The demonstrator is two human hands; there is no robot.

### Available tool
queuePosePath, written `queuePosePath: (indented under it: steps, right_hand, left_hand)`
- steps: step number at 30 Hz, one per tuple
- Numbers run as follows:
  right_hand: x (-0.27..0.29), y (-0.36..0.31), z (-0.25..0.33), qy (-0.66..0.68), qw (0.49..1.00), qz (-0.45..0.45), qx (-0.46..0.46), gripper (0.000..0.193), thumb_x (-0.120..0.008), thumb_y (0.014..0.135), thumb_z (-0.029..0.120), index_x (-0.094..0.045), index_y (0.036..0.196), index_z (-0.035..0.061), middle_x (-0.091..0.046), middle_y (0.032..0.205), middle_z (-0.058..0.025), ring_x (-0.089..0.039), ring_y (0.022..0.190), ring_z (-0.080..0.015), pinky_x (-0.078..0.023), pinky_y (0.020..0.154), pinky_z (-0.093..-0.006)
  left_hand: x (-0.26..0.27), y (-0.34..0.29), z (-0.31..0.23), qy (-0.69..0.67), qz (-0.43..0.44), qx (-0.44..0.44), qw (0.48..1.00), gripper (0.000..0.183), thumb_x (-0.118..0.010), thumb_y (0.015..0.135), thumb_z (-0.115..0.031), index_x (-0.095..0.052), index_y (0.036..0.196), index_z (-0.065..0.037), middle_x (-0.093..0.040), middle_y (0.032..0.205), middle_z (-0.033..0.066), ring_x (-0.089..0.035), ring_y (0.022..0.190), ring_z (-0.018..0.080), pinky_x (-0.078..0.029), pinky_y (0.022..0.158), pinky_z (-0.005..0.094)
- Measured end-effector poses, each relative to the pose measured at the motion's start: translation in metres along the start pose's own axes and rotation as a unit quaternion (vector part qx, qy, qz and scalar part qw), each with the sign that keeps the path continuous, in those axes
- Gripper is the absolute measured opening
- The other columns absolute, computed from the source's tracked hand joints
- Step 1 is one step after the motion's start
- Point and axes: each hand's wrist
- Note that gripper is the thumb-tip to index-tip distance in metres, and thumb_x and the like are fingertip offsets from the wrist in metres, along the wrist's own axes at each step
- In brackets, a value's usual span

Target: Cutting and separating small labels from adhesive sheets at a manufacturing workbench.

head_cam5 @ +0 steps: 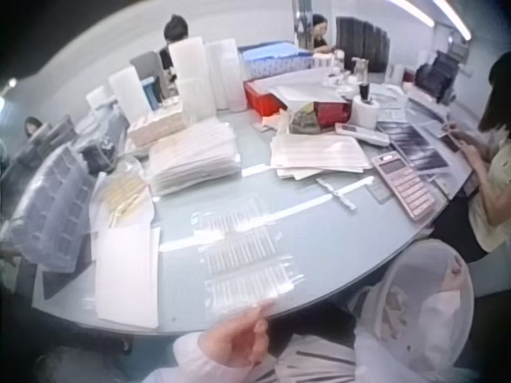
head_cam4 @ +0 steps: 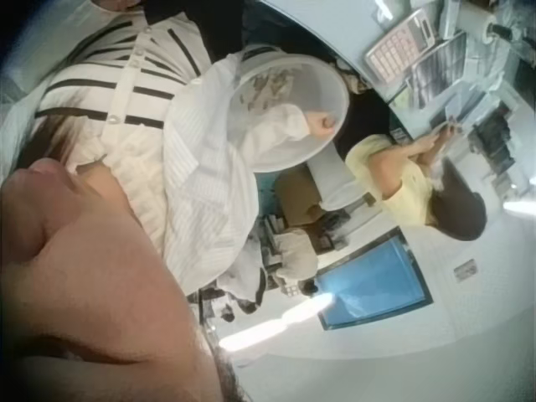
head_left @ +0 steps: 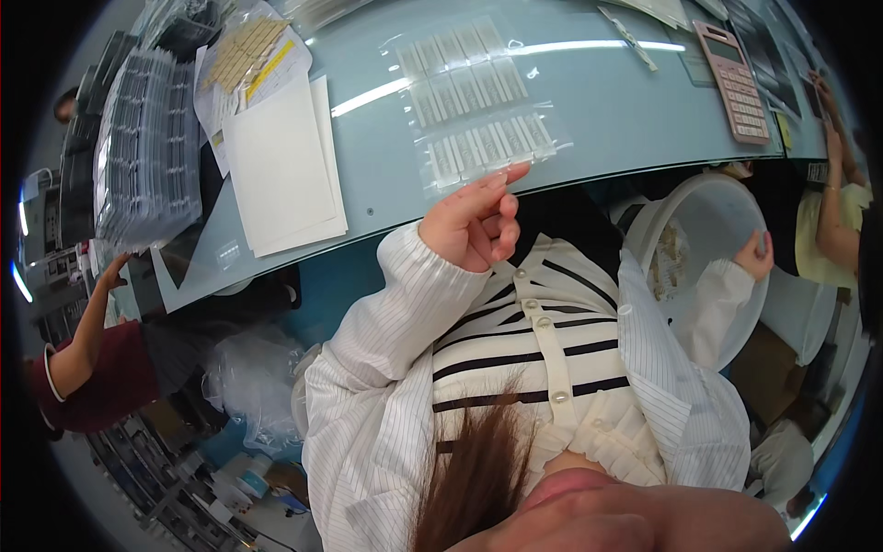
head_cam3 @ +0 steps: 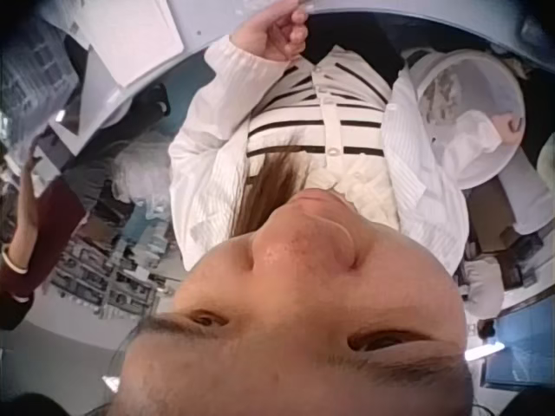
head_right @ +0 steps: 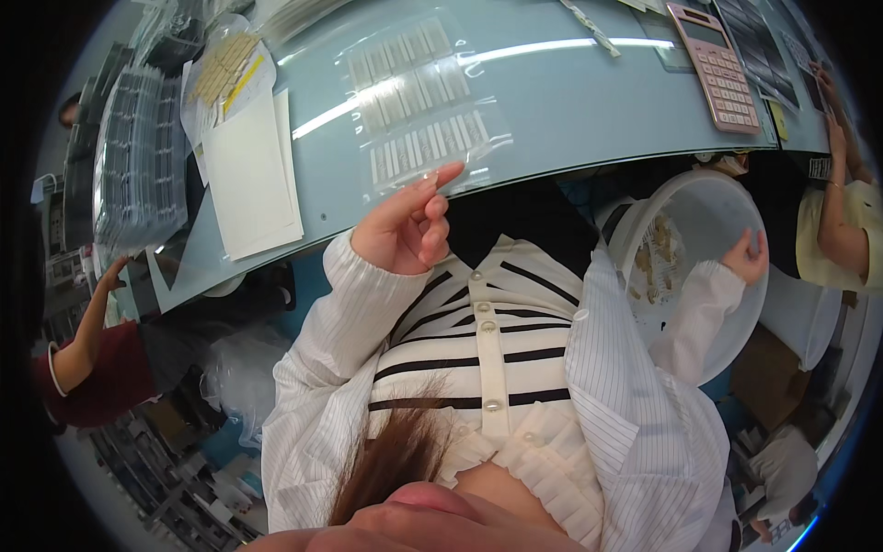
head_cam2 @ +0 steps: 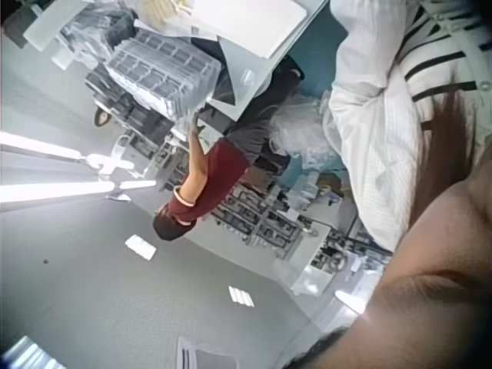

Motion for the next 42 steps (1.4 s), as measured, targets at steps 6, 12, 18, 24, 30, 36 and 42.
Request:
queuePosePath:
  steps: [6, 12, 18, 24, 30, 36, 42]
  right_hand:
    - [0.021, -0.035, 0.209, 0.327, 0.936, 0.016, 0.131, 0.023, -0.07, 0.09, 0.01, -0.066, 0.108, -0.0041, -0.069, 0.09, -0.0106, -0.058, 0.069, -0.0096, -0.049, 0.066, -0.0226]
    - [0.035, -0.091, 0.326, 0.329, 0.852, 0.137, 0.382, 0.015, -0.062, 0.091, -0.004, -0.064, 0.106, -0.0068, -0.071, 0.091, -0.0133, -0.062, 0.071, -0.014, -0.052, 0.067, -0.0241]
    - [0.027, -0.122, 0.401, 0.309, 0.738, 0.199, 0.566, 0.02, -0.065, 0.083, -0.015, -0.064, 0.101, -0.0062, -0.07, 0.084, -0.0155, -0.066, 0.071, -0.0209, -0.053, 0.066, -0.0271]
    - [0.035, -0.138, 0.429, 0.33, 0.663, 0.314, 0.595, 0.019, -0.069, 0.08, -0.013, -0.065, 0.097, -0.0051, -0.069, 0.081, -0.0137, -0.067, 0.072, -0.0225, -0.052, 0.065, -0.0286]
    - [0.031, -0.167, 0.441, 0.337, 0.461, 0.764, 0.3, 0.04, -0.068, 0.092, 0.028, -0.062, 0.115, -0.0037, -0.07, 0.094, -0.0134, -0.067, 0.075, -0.0182, -0.052, 0.067, -0.0266]
    - [0.037, -0.194, 0.455, 0.452, 0.329, 0.827, -0.053, 0.058, -0.061, 0.097, 0.034, -0.043, 0.138, -0.0032, -0.061, 0.125, -0.0111, -0.06, 0.111, -0.0167, -0.049, 0.091, -0.0274]
    - [0.032, -0.159, 0.451, 0.36, 0.532, 0.762, 0.076, 0.032, -0.062, 0.095, 0.014, -0.058, 0.123, -0.0022, -0.068, 0.11, -0.009, -0.064, 0.101, -0.0146, -0.049, 0.089, -0.0278]
  left_hand:
    - [0.002, -0.019, -0.006, 0.06, 0.04, 0.067, 0.995, 0.048, -0.043, 0.103, -0.025, -0.038, 0.145, -0.001, -0.067, 0.108, 0.0126, -0.066, 0.07, 0.0217, -0.051, 0.057, 0.0281]
    - [0.043, -0.068, -0.023, 0.554, -0.203, -0.469, 0.658, 0.045, -0.076, 0.083, -0.015, -0.062, 0.123, 0.001, -0.065, 0.115, 0.0182, -0.068, 0.091, 0.0275, -0.056, 0.079, 0.0349]
    - [0.11, -0.112, -0.046, 0.813, -0.327, -0.332, 0.348, 0.076, -0.086, 0.068, -0.028, -0.056, 0.134, -0.007, -0.048, 0.145, 0.0158, -0.04, 0.137, 0.038, -0.036, 0.108, 0.0482]
    - [0.098, -0.132, -0.048, 0.795, -0.3, -0.409, 0.334, 0.039, -0.076, 0.074, -0.001, -0.07, 0.113, -0.006, -0.072, 0.107, 0.0106, -0.068, 0.105, 0.0255, -0.046, 0.099, 0.0449]
    - [0.055, -0.121, -0.043, 0.616, -0.453, -0.582, 0.276, 0.022, -0.067, 0.079, 0.011, -0.073, 0.096, -0.002, -0.073, 0.085, 0.0119, -0.072, 0.081, 0.026, -0.057, 0.081, 0.0405]
    - [-0.02, -0.086, -0.033, 0.821, -0.13, -0.52, 0.197, 0.025, -0.062, 0.089, -0.006, -0.071, 0.112, -0.006, -0.071, 0.114, 0.0062, -0.065, 0.112, 0.0233, -0.05, 0.098, 0.042]
    - [-0.024, -0.053, -0.022, 0.787, -0.09, -0.547, 0.27, 0.029, -0.067, 0.089, -0.034, -0.073, 0.109, -0.015, -0.065, 0.124, 0.0112, -0.056, 0.122, 0.0285, -0.039, 0.107, 0.0474]
Point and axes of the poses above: each hand's wrist, its own y-axis towards the middle knuckle, its own x-axis out of the back of the hand, z = x × y
